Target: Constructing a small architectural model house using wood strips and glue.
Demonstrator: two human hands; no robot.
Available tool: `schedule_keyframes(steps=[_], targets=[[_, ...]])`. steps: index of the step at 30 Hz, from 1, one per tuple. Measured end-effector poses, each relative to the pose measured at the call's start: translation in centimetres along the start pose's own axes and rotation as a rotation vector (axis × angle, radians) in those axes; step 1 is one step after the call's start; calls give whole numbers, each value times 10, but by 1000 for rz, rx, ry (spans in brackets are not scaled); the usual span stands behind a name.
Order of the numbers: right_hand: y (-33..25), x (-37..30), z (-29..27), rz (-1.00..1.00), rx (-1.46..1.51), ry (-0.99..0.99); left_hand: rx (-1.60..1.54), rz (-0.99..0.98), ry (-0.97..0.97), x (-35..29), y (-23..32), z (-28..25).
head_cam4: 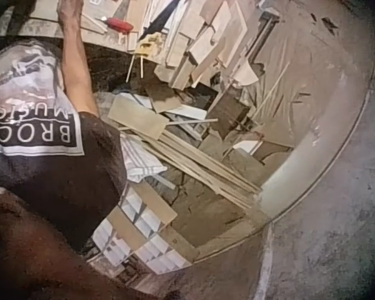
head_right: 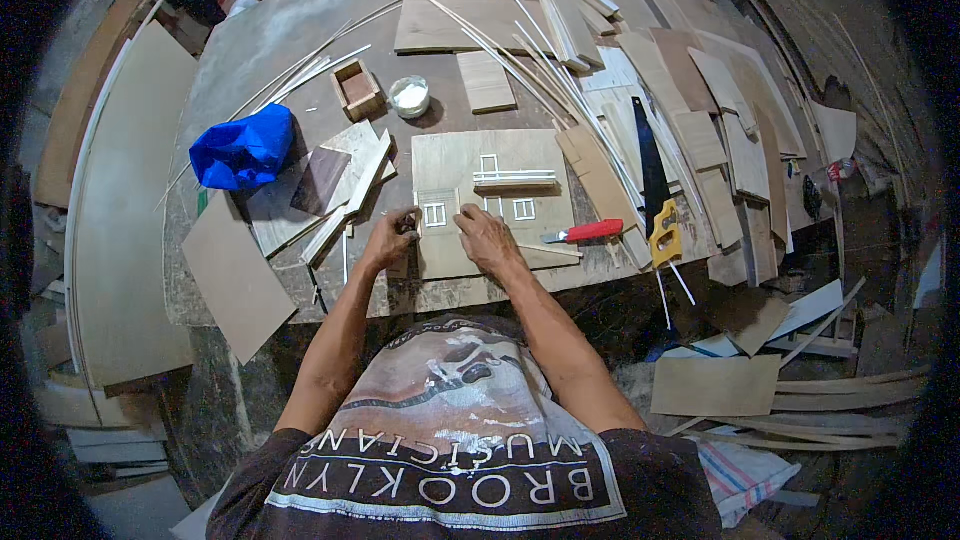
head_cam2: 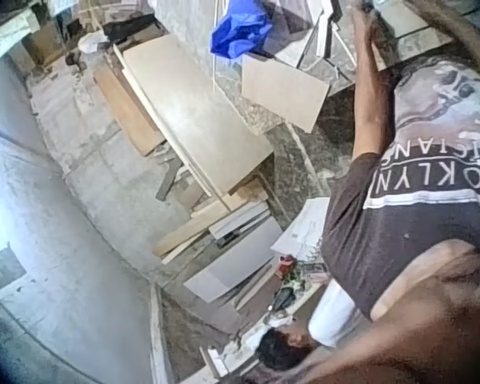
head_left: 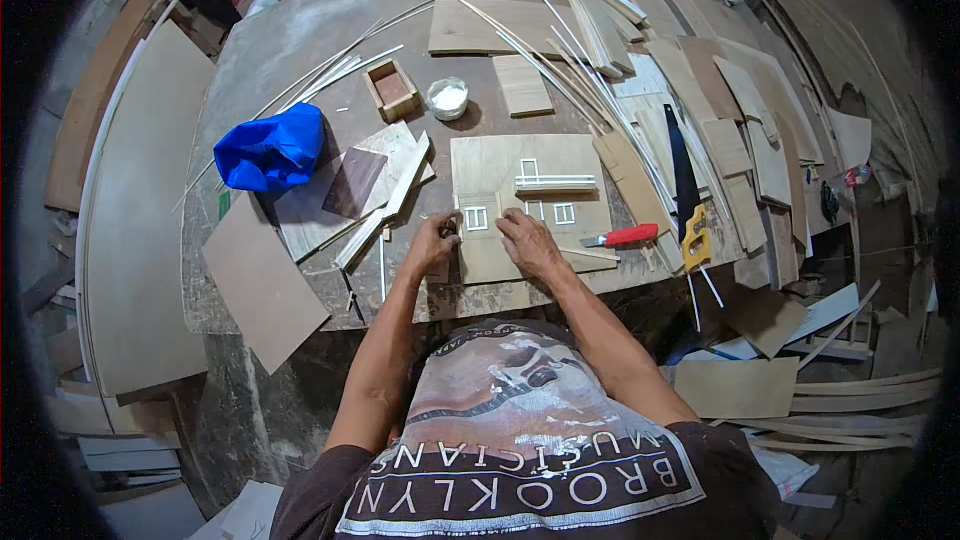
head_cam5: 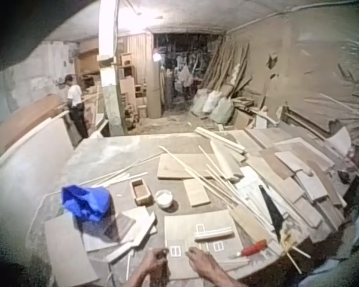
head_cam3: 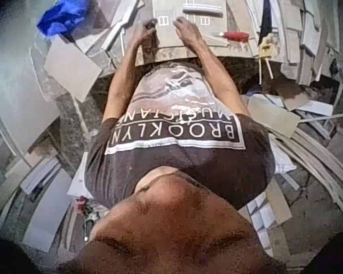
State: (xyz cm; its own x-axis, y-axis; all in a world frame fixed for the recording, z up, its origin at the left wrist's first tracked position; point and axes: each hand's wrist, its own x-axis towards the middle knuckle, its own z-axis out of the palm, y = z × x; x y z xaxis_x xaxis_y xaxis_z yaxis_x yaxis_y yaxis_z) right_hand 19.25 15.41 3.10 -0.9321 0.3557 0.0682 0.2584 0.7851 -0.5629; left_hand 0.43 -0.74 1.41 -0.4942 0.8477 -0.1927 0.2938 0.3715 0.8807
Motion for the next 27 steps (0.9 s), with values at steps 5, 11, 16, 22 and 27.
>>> schedule_keyframes(steps=[5, 11, 16, 22, 27], targets=[[-15, -10, -15, -4, -52, 39, 5, -82, 1, -1, 2, -7], [17, -62, -29, 147, 3, 265, 161, -77, 319, -28, 10, -6], [59, -111, -53, 276, -202, 382, 99, -16, 267, -57, 45, 51], [79, -115, -53, 54, -296, 179, 146, 78, 37, -56, 74, 124], [69, -109, -60, -16, -138, 250, -532, -325, 41, -50, 100, 159]])
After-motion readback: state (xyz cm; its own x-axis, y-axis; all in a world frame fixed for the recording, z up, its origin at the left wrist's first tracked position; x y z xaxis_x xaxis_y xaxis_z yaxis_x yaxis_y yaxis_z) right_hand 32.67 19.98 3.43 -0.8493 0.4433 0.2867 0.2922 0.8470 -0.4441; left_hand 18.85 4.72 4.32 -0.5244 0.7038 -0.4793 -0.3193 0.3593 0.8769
